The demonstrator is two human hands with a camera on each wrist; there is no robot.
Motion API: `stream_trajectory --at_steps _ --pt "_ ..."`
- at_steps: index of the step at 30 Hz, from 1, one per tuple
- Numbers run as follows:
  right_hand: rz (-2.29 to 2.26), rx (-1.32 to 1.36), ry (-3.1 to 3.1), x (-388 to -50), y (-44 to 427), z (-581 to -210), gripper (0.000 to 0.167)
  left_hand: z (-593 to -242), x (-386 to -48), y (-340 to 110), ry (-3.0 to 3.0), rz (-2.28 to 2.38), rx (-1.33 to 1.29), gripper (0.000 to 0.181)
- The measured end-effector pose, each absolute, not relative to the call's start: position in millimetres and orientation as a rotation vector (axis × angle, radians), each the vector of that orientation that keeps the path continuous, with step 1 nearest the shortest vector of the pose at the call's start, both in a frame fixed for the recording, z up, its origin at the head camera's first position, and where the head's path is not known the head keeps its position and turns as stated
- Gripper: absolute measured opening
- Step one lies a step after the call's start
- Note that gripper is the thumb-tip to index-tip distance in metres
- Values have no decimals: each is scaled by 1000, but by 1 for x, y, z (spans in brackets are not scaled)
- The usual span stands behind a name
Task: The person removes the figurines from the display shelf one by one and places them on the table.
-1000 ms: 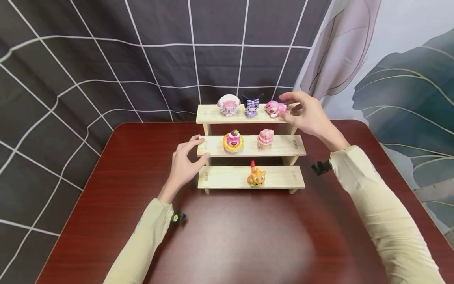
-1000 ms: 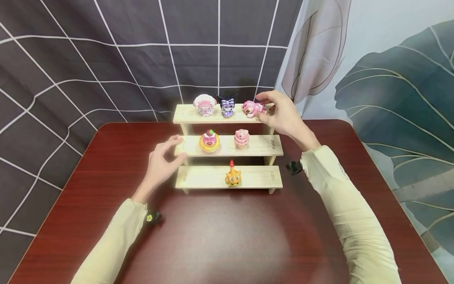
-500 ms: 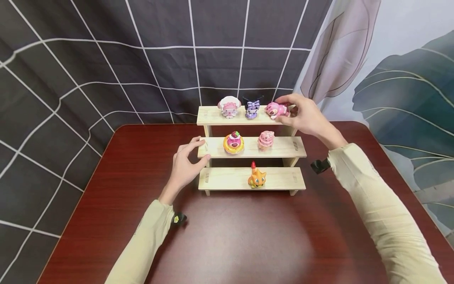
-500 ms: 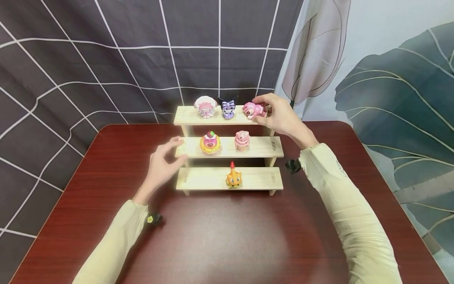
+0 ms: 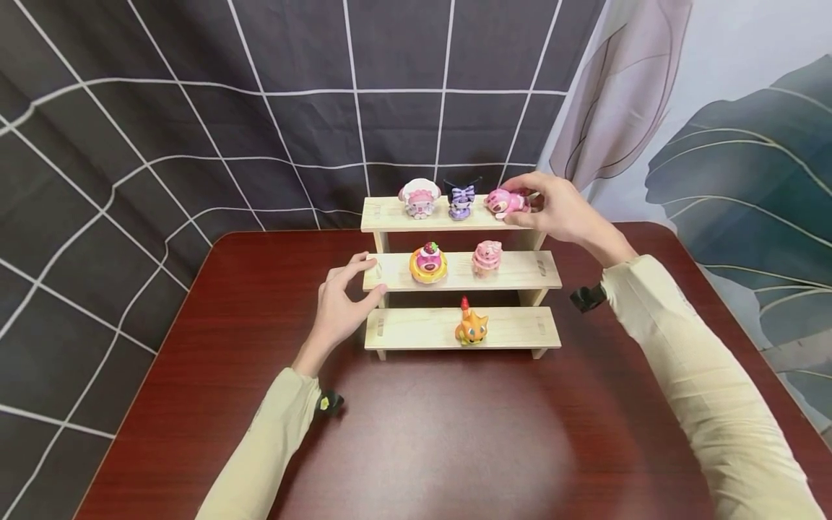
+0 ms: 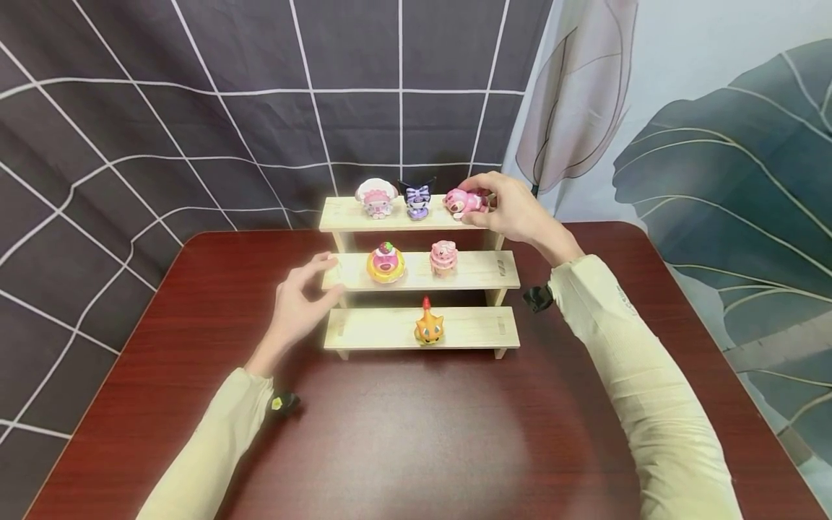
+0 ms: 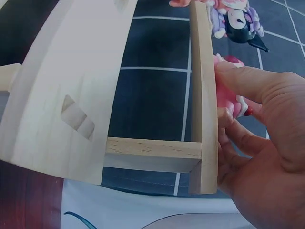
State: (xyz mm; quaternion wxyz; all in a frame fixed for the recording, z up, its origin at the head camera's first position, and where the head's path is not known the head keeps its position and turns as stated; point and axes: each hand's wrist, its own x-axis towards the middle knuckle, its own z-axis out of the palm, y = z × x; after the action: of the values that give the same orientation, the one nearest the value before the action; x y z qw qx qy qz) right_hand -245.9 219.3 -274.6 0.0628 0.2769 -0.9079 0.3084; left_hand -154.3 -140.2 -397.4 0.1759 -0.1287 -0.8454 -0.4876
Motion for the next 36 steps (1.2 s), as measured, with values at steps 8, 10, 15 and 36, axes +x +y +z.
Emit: stream_trajectory --at_steps 8,10,15,36 --pt "971 812 -2798 -247 220 -270 38 -398 -154 -140 -2383 -1387 -367 45" --pt "970 808 -2804 -247 221 -270 38 -399 -155 -140 -2381 -1387 -367 45" --pt "973 825 -2795 -246 222 -271 36 -401 -155 -140 -2375 -1389 -366 44" --pt "990 885 -2708 -230 227 -270 35 -399 -155 -141 -2365 -1413 -377 44"
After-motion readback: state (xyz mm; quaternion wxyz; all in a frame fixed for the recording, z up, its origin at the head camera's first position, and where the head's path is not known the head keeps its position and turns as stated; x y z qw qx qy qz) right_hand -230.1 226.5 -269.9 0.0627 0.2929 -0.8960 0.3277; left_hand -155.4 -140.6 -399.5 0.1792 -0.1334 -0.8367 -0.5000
